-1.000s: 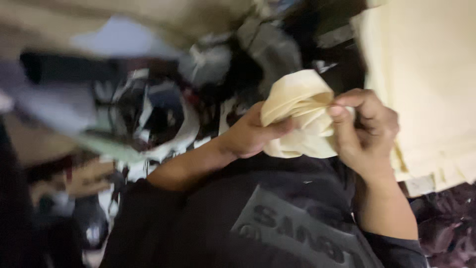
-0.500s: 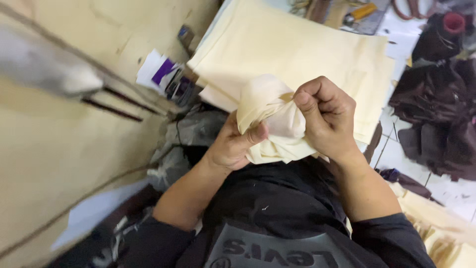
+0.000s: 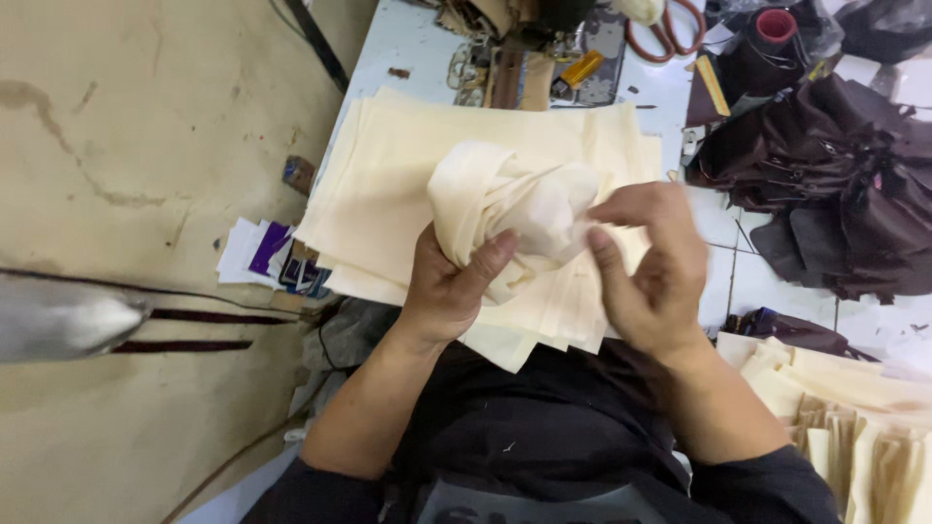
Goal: The person separates and stacks sheets of thin lining material by hand on a workshop table.
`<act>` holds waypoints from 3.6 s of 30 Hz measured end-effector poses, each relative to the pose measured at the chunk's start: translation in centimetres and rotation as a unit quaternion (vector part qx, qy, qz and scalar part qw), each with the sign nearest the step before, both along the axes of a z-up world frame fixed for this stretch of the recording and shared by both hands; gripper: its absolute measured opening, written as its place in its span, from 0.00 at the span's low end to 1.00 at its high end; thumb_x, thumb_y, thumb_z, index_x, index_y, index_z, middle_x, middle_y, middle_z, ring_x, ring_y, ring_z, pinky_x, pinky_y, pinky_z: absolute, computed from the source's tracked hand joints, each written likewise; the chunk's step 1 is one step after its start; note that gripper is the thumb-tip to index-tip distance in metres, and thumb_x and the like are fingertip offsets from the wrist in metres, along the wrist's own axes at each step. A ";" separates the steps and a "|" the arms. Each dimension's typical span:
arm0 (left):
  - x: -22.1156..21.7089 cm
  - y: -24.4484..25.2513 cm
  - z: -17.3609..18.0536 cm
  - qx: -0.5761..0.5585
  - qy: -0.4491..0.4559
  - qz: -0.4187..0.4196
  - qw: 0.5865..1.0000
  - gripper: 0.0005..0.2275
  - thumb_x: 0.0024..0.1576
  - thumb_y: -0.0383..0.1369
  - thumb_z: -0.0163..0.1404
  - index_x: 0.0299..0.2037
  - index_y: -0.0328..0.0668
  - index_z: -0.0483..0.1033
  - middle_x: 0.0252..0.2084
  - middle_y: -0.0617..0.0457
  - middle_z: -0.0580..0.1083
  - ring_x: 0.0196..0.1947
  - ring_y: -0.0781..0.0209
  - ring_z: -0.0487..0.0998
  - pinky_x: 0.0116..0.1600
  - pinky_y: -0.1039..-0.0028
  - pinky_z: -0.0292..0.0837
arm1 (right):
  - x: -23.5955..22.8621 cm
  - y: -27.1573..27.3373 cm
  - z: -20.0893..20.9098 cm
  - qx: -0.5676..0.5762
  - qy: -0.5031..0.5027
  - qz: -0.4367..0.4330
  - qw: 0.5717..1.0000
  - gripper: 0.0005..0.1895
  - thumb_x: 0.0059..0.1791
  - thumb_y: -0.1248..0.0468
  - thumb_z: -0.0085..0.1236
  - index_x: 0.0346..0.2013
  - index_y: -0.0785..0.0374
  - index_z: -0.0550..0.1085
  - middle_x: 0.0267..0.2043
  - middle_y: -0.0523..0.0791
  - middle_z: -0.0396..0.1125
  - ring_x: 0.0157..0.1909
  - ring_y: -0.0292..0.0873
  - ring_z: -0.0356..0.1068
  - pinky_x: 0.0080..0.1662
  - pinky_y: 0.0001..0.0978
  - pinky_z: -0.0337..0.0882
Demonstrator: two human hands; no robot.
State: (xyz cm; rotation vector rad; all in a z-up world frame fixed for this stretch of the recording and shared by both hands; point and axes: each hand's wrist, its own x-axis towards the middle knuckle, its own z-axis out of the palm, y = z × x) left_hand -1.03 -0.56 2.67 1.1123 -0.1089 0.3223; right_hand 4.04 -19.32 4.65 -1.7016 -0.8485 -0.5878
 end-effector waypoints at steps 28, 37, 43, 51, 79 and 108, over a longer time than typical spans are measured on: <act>2.0 -0.1 -0.2 0.008 0.004 -0.097 0.995 0.12 0.52 0.20 0.64 0.45 0.34 0.79 0.40 0.45 0.82 0.42 0.59 0.82 0.50 0.61 0.81 | 4.0 -0.2 -0.3 -0.086 0.006 0.116 0.990 0.15 0.53 0.72 0.61 0.54 0.73 0.71 0.58 0.61 0.65 0.59 0.65 0.65 0.59 0.52 0.65; 2.1 -1.5 -1.9 -0.118 0.044 -0.084 0.988 0.09 0.61 0.26 0.56 0.49 0.31 0.75 0.38 0.44 0.82 0.40 0.55 0.84 0.49 0.57 0.83 | 5.4 -0.4 -5.0 -0.036 0.168 0.100 0.980 0.11 0.63 0.68 0.45 0.38 0.68 0.72 0.24 0.45 0.62 0.28 0.37 0.59 0.33 0.31 0.62; 2.1 -1.6 -2.5 -0.183 0.058 -0.051 0.980 0.12 0.61 0.26 0.57 0.51 0.28 0.73 0.39 0.40 0.81 0.42 0.48 0.84 0.50 0.51 0.83 | 4.8 -0.1 -4.9 -0.058 0.177 0.087 0.979 0.10 0.61 0.67 0.49 0.37 0.67 0.74 0.22 0.47 0.62 0.26 0.40 0.58 0.35 0.33 0.65; 1.5 -1.8 -3.7 -0.175 0.062 -0.067 0.980 0.14 0.62 0.26 0.55 0.55 0.27 0.72 0.44 0.37 0.80 0.46 0.46 0.82 0.52 0.46 0.80 | 4.9 0.6 -5.6 -0.061 0.148 0.097 0.982 0.10 0.61 0.69 0.45 0.38 0.68 0.72 0.29 0.52 0.63 0.29 0.48 0.61 0.40 0.39 0.67; 0.4 -2.6 -2.2 -0.116 -0.004 -0.074 0.991 0.18 0.55 0.17 0.58 0.55 0.24 0.73 0.48 0.37 0.80 0.51 0.50 0.80 0.57 0.51 0.78 | 3.5 1.3 -4.3 -0.012 0.081 0.119 0.990 0.05 0.57 0.68 0.55 0.40 0.68 0.75 0.33 0.50 0.66 0.36 0.52 0.67 0.47 0.45 0.70; -3.7 14.2 -4.5 0.708 0.129 -0.054 0.692 0.34 0.49 0.58 0.58 0.57 0.38 0.72 0.56 0.46 0.73 0.56 0.46 0.69 0.61 0.58 0.59 | 4.6 -8.1 -13.5 -0.252 -0.189 0.022 0.949 0.10 0.51 0.76 0.66 0.38 0.78 0.70 0.42 0.60 0.69 0.43 0.58 0.70 0.44 0.42 0.73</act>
